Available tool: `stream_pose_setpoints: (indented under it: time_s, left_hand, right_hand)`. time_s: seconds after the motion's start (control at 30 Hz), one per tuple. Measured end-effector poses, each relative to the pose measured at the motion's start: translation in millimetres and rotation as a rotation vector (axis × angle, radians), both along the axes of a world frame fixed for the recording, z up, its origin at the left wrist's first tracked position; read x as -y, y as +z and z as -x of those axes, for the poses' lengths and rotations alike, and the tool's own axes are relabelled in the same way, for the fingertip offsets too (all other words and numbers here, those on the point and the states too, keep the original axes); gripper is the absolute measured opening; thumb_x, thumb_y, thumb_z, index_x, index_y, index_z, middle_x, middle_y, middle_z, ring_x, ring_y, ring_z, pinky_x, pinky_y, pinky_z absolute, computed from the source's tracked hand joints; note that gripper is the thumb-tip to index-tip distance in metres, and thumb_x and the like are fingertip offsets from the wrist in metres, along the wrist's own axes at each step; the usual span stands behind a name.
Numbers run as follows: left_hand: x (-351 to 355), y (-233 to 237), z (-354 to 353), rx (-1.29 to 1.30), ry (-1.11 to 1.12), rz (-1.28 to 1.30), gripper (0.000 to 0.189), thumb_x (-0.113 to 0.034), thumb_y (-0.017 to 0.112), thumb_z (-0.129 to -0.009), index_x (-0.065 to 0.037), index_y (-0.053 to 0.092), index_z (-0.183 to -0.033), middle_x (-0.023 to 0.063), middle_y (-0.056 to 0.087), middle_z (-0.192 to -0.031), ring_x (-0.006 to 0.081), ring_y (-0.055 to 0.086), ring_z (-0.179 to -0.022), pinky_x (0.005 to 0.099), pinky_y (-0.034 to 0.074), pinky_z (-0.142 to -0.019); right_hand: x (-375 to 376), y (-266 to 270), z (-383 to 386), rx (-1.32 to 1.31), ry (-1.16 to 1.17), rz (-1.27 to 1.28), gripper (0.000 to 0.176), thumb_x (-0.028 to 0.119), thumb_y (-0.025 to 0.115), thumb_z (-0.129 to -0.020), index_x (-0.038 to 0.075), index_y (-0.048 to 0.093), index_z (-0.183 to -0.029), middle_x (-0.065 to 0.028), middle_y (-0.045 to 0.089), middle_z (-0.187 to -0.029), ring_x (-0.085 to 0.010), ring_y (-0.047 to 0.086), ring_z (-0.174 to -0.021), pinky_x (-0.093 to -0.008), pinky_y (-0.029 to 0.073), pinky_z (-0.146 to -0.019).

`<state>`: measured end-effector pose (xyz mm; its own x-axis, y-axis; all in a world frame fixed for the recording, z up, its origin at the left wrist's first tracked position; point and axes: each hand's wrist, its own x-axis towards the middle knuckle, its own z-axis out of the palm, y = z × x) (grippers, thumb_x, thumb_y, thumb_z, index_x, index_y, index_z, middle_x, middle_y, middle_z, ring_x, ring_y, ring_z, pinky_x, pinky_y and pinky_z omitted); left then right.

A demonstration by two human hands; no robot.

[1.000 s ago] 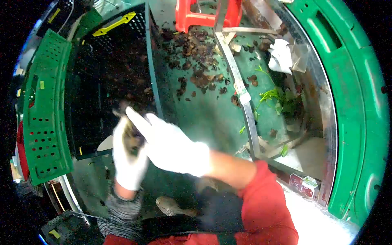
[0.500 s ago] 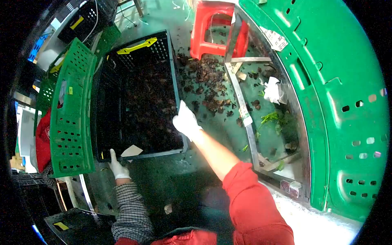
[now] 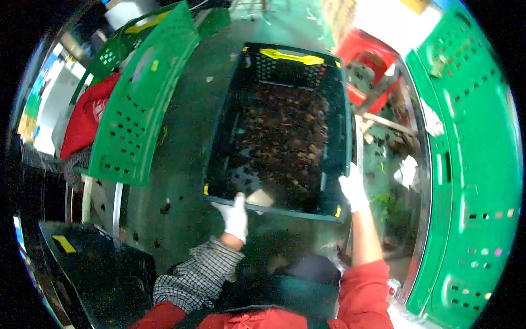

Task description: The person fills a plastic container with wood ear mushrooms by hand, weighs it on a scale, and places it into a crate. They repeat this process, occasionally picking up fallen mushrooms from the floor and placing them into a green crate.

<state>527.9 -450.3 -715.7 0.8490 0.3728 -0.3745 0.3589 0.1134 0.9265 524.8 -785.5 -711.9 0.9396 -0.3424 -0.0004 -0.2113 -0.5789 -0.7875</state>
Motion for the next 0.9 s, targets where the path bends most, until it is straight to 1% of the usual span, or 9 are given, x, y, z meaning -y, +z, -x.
stream_pose_setpoints:
  time_s: [0.07, 0.23, 0.27, 0.43, 0.53, 0.63, 0.67, 0.8, 0.9]
  left_hand:
    - [9, -23, 13, -0.039, -0.097, -0.216, 0.108, -0.020, 0.071, -0.077, 0.013, -0.010, -0.140, 0.0303, 0.012, -0.147, 0.0379, 0.018, -0.138, 0.0415, 0.011, -0.116]
    - [28, -12, 24, -0.023, -0.199, -0.087, 0.117, -0.027, 0.075, -0.076, 0.012, -0.015, -0.139, 0.0304, 0.000, -0.148, 0.0379, 0.007, -0.139, 0.0415, 0.006, -0.116]
    - [30, -7, 25, 0.023, -0.216, -0.049, 0.117, -0.024, 0.076, -0.077, 0.011, -0.016, -0.140, 0.0298, -0.001, -0.148, 0.0378, 0.007, -0.139, 0.0411, 0.005, -0.116]
    - [17, -3, 28, -0.075, -0.319, 0.102, 0.118, -0.022, 0.076, -0.077, 0.009, -0.019, -0.140, 0.0284, 0.010, -0.148, 0.0348, 0.015, -0.138, 0.0386, 0.011, -0.115]
    - [-21, -20, 41, -0.226, -0.530, 0.090, 0.099, -0.029, 0.072, -0.081, 0.007, 0.005, -0.145, 0.0246, 0.027, -0.145, 0.0356, 0.036, -0.130, 0.0391, 0.030, -0.109]
    - [-32, 46, 39, -0.385, -0.449, -0.138, 0.087, -0.033, 0.071, -0.081, 0.007, 0.023, -0.142, 0.0257, 0.032, -0.141, 0.0350, 0.048, -0.120, 0.0394, 0.041, -0.100]
    - [-34, 63, 39, -0.389, -0.444, -0.189, 0.081, -0.031, 0.070, -0.083, 0.007, 0.028, -0.140, 0.0244, 0.034, -0.140, 0.0347, 0.049, -0.118, 0.0393, 0.042, -0.099]
    - [-47, 100, 51, -0.463, -0.459, -0.137, 0.069, -0.027, 0.068, -0.084, 0.005, 0.036, -0.137, 0.0204, 0.039, -0.137, 0.0318, 0.051, -0.117, 0.0377, 0.044, -0.096]
    - [-39, 144, 59, -0.481, -0.487, -0.169, 0.064, -0.026, 0.067, -0.085, 0.003, 0.040, -0.135, 0.0193, 0.045, -0.132, 0.0285, 0.053, -0.114, 0.0352, 0.043, -0.096]
  right_hand:
    - [19, 1, 10, -0.091, -0.076, -0.004, 0.047, 0.003, 0.053, -0.074, -0.001, 0.054, -0.120, -0.0097, 0.062, -0.105, -0.0211, 0.057, -0.098, -0.0316, 0.044, -0.090]
    - [44, 5, 31, -0.171, -0.135, -0.085, 0.051, 0.000, 0.051, -0.071, 0.000, 0.053, -0.122, -0.0093, 0.059, -0.110, -0.0213, 0.055, -0.100, -0.0313, 0.043, -0.091]
    - [47, 1, 35, -0.099, -0.122, 0.009, 0.036, 0.002, 0.053, -0.078, 0.001, 0.055, -0.114, -0.0116, 0.061, -0.098, -0.0223, 0.057, -0.088, -0.0324, 0.046, -0.080]
    - [46, -10, 37, -0.184, -0.190, 0.221, 0.050, 0.000, 0.053, -0.080, 0.000, 0.043, -0.129, -0.0204, 0.054, -0.119, -0.0351, 0.053, -0.110, -0.0380, 0.040, -0.097]
    - [35, -1, 32, -0.347, -0.242, 0.270, 0.059, 0.005, 0.053, -0.082, -0.001, 0.032, -0.137, -0.0255, 0.047, -0.130, -0.0382, 0.047, -0.121, -0.0400, 0.038, -0.102]
    - [19, 27, 22, -0.560, -0.272, 0.368, 0.064, 0.009, 0.054, -0.083, -0.004, 0.026, -0.140, -0.0288, 0.041, -0.136, -0.0398, 0.043, -0.124, -0.0412, 0.036, -0.104]
    - [-4, 57, 9, -0.713, -0.327, 0.493, 0.067, 0.010, 0.054, -0.083, -0.004, 0.024, -0.142, -0.0294, 0.038, -0.138, -0.0405, 0.042, -0.125, -0.0420, 0.035, -0.104]
    - [-72, 133, 14, -0.381, -0.007, 0.646, 0.070, 0.017, 0.055, -0.084, -0.003, 0.024, -0.144, -0.0289, 0.038, -0.139, -0.0410, 0.041, -0.125, -0.0458, 0.032, -0.107]
    - [-112, 154, 74, -0.505, 0.171, 0.270, 0.060, 0.021, 0.053, -0.085, -0.003, 0.037, -0.137, -0.0269, 0.044, -0.135, -0.0397, 0.042, -0.125, -0.0435, 0.032, -0.107]
